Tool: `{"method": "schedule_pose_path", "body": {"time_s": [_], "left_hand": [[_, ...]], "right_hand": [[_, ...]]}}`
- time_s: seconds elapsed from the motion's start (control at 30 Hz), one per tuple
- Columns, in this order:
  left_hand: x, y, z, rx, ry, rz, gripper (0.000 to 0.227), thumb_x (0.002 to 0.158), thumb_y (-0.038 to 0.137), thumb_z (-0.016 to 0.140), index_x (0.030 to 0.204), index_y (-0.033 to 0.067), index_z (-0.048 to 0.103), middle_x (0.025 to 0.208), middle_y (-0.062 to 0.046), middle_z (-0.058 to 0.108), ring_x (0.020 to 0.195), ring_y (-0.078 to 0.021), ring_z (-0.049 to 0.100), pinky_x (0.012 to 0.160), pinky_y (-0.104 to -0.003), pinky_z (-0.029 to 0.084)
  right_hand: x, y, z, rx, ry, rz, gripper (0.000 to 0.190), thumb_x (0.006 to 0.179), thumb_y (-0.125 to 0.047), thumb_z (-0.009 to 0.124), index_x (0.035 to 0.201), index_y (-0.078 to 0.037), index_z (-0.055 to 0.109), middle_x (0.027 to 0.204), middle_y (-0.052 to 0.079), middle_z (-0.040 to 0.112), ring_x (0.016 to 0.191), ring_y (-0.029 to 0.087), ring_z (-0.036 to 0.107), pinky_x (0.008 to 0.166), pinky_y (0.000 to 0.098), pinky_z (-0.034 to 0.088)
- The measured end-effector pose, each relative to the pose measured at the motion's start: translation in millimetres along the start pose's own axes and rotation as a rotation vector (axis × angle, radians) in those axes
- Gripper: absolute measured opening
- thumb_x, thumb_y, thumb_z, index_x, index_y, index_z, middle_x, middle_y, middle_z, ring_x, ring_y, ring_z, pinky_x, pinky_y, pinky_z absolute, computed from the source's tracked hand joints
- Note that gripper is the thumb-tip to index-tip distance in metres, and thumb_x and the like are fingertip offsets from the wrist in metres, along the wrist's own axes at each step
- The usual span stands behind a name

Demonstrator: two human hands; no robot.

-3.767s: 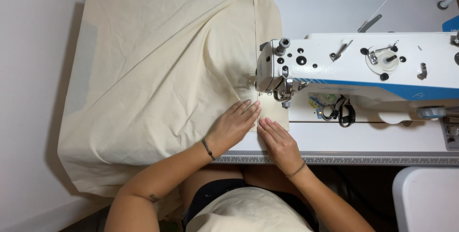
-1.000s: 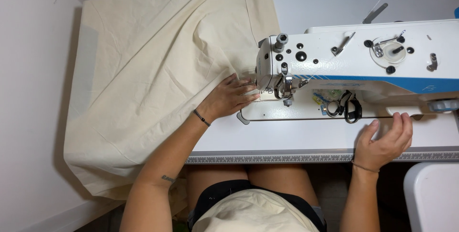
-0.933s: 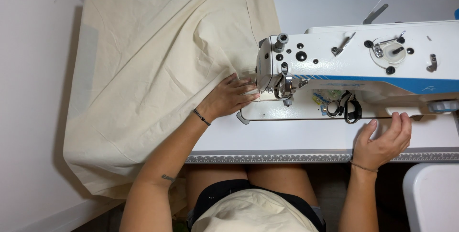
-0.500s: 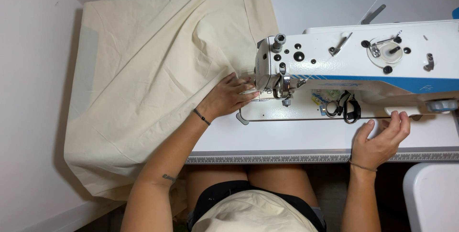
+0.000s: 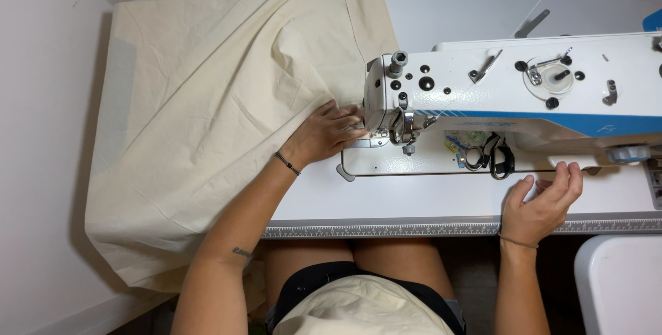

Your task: Sewing a seam on fabric using an industrial machine, trimming threads with scissors, and organizing a stack of small tags.

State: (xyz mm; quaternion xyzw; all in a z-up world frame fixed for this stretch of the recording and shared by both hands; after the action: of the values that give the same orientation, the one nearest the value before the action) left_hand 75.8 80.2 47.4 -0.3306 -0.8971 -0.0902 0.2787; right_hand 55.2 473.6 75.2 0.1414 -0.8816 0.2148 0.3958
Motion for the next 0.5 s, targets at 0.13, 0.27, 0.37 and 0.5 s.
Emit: {"method": "schedule_pose_path", "body": {"time_s": [0.13,0.27,0.37,0.5], "left_hand": [[-4.6,-5.6,9.9,-0.016,-0.03,-0.003,0.027,0.103,0.017,0.066,0.127,0.0283,0.061,0.126,0.003,0.063,0.128,-0.0235,0.059,0.104,-0.045,0.044],[-5.4,-8.9,12.4,-0.005,-0.034,-0.013,0.024,0.1,0.017,0.07,0.122,0.027,0.064,0.131,0.004,0.063,0.129,-0.0237,0.06,0.104,-0.046,0.045],[-5.4,-10.3,14.8,0.003,-0.036,-0.022,0.019,0.102,0.019,0.067,0.119,0.028,0.067,0.134,0.004,0.063,0.131,-0.0233,0.059,0.105,-0.046,0.044],[-6.3,-15.0,19.1,-0.014,-0.075,-0.032,0.021,0.105,0.022,0.06,0.121,0.0307,0.071,0.137,0.004,0.064,0.134,-0.0228,0.056,0.107,-0.045,0.041]], "right_hand": [[-0.1,-0.5,-0.3,-0.008,0.005,-0.011,0.039,0.105,0.002,0.057,0.141,0.016,0.051,0.145,0.029,0.048,0.129,0.052,0.056,0.096,0.0608,0.055],[-1.9,2.6,1.1,-0.009,0.021,-0.032,0.038,0.106,0.002,0.058,0.142,0.015,0.051,0.145,0.03,0.049,0.128,0.053,0.057,0.097,0.0598,0.056],[-3.5,4.2,1.2,-0.014,0.032,-0.048,0.036,0.109,0.0,0.058,0.142,0.015,0.052,0.144,0.031,0.05,0.126,0.053,0.058,0.1,0.0601,0.054],[-5.6,7.6,1.9,-0.069,0.062,-0.067,0.033,0.106,0.003,0.062,0.135,0.018,0.06,0.134,0.033,0.059,0.122,0.052,0.062,0.101,0.0587,0.052]]}}
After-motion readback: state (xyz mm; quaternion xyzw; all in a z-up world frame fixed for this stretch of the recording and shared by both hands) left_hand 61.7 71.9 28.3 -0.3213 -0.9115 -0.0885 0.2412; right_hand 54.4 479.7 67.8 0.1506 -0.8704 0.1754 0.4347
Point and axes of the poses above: each hand's wrist, its own x-axis towards the middle knuckle, its own z-axis out of the palm, y = z × x, the point moved 6 cm from there along x, towards the middle knuckle
